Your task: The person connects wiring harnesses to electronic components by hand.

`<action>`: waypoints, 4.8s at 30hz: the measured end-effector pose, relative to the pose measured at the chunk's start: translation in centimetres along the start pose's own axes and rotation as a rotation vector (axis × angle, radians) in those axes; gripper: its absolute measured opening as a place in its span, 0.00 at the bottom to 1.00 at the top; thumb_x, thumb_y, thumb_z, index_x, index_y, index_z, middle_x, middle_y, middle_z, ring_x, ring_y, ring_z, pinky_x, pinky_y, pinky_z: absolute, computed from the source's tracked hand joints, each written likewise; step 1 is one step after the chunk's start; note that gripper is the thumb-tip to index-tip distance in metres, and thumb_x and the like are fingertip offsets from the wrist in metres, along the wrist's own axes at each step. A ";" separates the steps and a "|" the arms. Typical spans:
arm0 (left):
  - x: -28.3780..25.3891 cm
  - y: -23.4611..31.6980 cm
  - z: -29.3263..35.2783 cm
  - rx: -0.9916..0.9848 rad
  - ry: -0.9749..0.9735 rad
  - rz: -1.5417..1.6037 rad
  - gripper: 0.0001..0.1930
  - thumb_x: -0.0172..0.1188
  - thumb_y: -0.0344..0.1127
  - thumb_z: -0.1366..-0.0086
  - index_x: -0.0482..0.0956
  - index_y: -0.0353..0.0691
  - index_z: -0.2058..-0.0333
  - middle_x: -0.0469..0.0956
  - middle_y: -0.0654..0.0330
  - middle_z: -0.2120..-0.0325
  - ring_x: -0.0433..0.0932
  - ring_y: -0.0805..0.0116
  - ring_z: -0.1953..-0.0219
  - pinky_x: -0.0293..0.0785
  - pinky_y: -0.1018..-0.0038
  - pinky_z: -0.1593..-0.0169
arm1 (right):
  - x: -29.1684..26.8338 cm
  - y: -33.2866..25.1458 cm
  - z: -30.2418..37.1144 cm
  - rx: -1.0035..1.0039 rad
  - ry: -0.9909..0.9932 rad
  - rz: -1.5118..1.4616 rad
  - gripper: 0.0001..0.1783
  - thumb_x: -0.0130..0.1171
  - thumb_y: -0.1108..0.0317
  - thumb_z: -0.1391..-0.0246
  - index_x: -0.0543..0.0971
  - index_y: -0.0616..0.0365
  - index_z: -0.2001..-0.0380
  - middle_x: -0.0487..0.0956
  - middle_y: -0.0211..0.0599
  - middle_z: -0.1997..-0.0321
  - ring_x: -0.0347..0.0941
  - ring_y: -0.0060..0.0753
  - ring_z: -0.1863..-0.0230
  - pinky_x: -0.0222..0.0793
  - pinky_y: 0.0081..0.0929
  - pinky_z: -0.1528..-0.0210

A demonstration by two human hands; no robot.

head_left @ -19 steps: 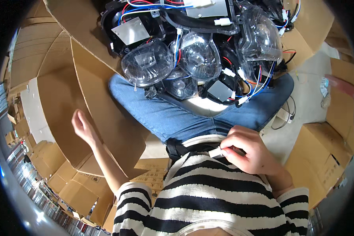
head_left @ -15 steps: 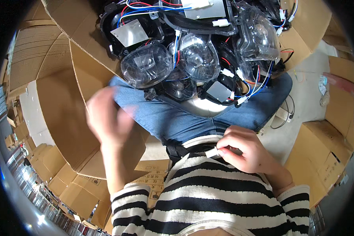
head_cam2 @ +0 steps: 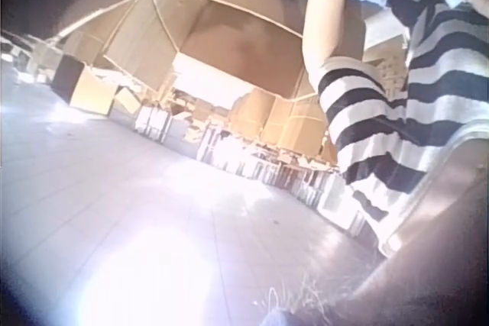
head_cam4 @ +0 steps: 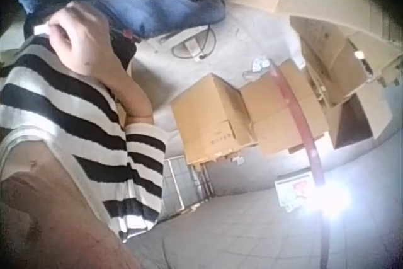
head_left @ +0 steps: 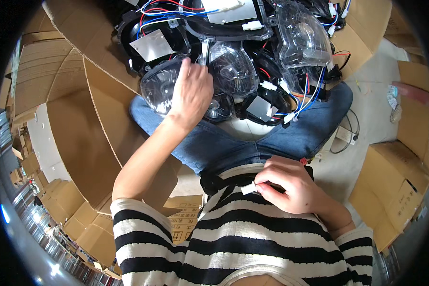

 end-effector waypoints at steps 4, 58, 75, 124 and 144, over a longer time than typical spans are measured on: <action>0.0 2.5 4.3 0.341 -0.108 0.083 0.09 0.48 0.31 0.54 0.72 0.35 0.74 0.67 0.57 0.70 0.65 0.65 0.59 0.49 0.63 0.43 | -0.7 0.6 0.4 0.017 0.050 0.006 0.04 0.54 0.77 0.61 0.70 0.60 0.79 0.68 0.34 0.80 0.65 0.32 0.78 0.61 0.26 0.76; -5.8 4.8 7.9 0.162 -0.312 1.477 0.19 0.44 0.38 0.40 0.65 0.33 0.54 0.67 0.52 0.68 0.69 0.59 0.68 0.67 0.72 0.65 | -2.9 1.3 -1.3 0.164 0.165 -0.007 0.05 0.53 0.79 0.62 0.70 0.62 0.77 0.67 0.37 0.81 0.64 0.33 0.80 0.60 0.24 0.77; -6.5 6.3 7.3 0.621 -0.366 2.205 0.11 0.49 0.36 0.42 0.76 0.38 0.64 0.70 0.56 0.79 0.67 0.63 0.77 0.63 0.72 0.71 | -1.9 2.4 -2.4 0.022 0.024 -0.113 0.03 0.52 0.81 0.62 0.72 0.63 0.79 0.68 0.33 0.79 0.62 0.24 0.79 0.56 0.18 0.79; -6.4 0.5 9.5 -0.306 0.220 2.130 0.07 0.53 0.22 0.48 0.71 0.32 0.68 0.73 0.53 0.75 0.70 0.73 0.76 0.66 0.82 0.73 | -5.0 0.4 1.6 0.194 0.256 -0.111 0.04 0.53 0.79 0.62 0.70 0.61 0.79 0.68 0.33 0.79 0.63 0.26 0.80 0.57 0.20 0.79; -17.3 -23.5 33.9 -1.077 1.144 0.263 0.05 0.51 0.32 0.44 0.72 0.36 0.73 0.65 0.67 0.82 0.61 0.78 0.78 0.55 0.82 0.73 | -4.0 1.4 1.9 0.234 0.162 -0.227 0.04 0.53 0.79 0.59 0.70 0.61 0.76 0.68 0.34 0.76 0.62 0.22 0.80 0.57 0.17 0.78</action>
Point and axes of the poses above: each hand's wrist, its own z-axis away from the middle knuckle, its own x-axis out of the palm, y = z × x, the point moved 9 cm from there along -z, towards the middle knuckle
